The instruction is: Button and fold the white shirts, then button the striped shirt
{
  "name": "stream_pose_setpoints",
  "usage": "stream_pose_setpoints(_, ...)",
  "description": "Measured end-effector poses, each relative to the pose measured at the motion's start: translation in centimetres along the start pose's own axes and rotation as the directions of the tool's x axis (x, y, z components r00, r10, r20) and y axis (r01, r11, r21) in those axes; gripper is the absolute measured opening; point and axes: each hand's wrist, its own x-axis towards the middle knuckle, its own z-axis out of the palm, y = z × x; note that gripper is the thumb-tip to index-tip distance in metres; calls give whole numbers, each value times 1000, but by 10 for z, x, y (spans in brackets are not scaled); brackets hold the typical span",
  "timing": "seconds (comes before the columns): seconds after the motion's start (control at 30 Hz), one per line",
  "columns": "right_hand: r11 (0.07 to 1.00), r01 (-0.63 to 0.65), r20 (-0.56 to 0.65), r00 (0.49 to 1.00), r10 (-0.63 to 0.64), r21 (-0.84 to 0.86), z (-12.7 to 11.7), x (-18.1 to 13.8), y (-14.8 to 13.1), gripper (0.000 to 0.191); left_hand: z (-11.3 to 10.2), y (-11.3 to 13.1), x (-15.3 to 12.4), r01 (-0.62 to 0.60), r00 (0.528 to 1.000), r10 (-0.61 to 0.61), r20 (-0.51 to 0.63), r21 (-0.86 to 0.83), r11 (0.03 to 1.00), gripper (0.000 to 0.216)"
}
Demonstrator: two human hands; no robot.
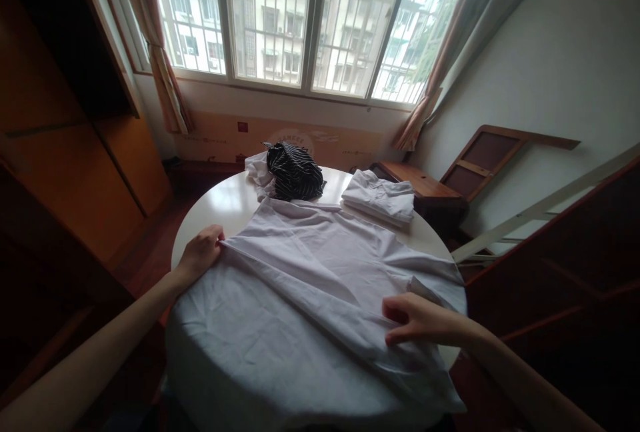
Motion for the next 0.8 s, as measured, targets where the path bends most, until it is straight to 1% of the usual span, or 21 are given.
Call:
stream_pose_setpoints(0.1, 993, 15, -74, 997, -24, -114, 0, -19, -6, 24, 0, -1, 2, -2, 1000, 2, -6, -4, 1000, 6)
stream_pose_setpoints(0.13, 993, 37, -80, 996, -45, -108, -3, -27, -12, 22, 0, -1, 3, -1, 1000, 1, -6, -10, 1000, 6)
stream_pose_setpoints(0.17, 995, 70, -61, 995, -74, -77, -7, -35, -19, 21, 1, -1, 3, 2, 1000, -2, -6, -17, 1000, 6)
stream_pose_setpoints(0.2, 992, 126, 5, 992, -126, -9, -12, -43, -26, 21, 1, -2, 3, 3, 1000, -3, -4, -27, 1000, 7)
stream_pose_setpoints(0.23, 981, 174, 115, 976, -183, 89, -17, -50, -32, 24, 1, -2, 4, 3, 1000, -3, -1, -40, 999, 8)
stream_pose_setpoints(0.27, 964, 201, 197, 952, -234, 176, -23, -54, -36, 28, 1, -2, 4, 0, 1000, 0, 2, -60, 998, 10)
stream_pose_setpoints(0.3, 949, 209, 222, 939, -261, 235, -28, -56, -37, 32, 1, -3, 4, -8, 1000, 9, 9, -90, 996, 11)
stream_pose_setpoints(0.33, 945, 202, 191, 948, -255, 259, -32, -55, -35, 34, 0, -4, 4, -18, 1000, 21, 20, -132, 991, 13)
stream_pose_setpoints(0.37, 952, 183, 111, 970, -215, 246, -36, -50, -28, 36, 0, -5, 5, -25, 999, 32, 35, -182, 983, 16)
stream_pose_setpoints(0.4, 967, 143, -5, 989, -145, 213, -39, -43, -18, 37, -2, -7, 6, -19, 998, 34, 57, -238, 971, 20)
stream_pose_setpoints(0.43, 985, 91, -125, 989, -73, 147, -41, -33, -6, 37, -3, -8, 7, 2, 996, 25, 88, -295, 956, 24)
stream_pose_setpoints(0.5, 998, -38, -298, 953, 53, 56, -46, -11, 23, 38, -5, -12, 12, 84, 987, -23, 158, -395, 915, 31)
stream_pose_setpoints(0.53, 994, -99, -352, 929, 112, 54, -48, 1, 38, 40, -5, -14, 17, 137, 980, -56, 192, -435, 890, 33)
stream_pose_setpoints(0.6, 979, -189, -412, 888, 204, 77, -54, 25, 63, 44, -3, -15, 30, 224, 962, -112, 248, -491, 841, 33)
stream_pose_setpoints(0.67, 966, -244, -476, 841, 257, 89, -61, 49, 79, 46, 4, -12, 48, 271, 949, -144, 279, -497, 824, 34)
stream_pose_setpoints(0.73, 949, -279, -503, 804, 316, 149, -67, 71, 88, 45, 13, -2, 70, 268, 948, -146, 282, -463, 845, 36)
stream_pose_setpoints(0.8, 917, -330, -497, 771, 399, 225, -71, 91, 91, 40, 23, 11, 92, 238, 958, -135, 252, -443, 865, 37)
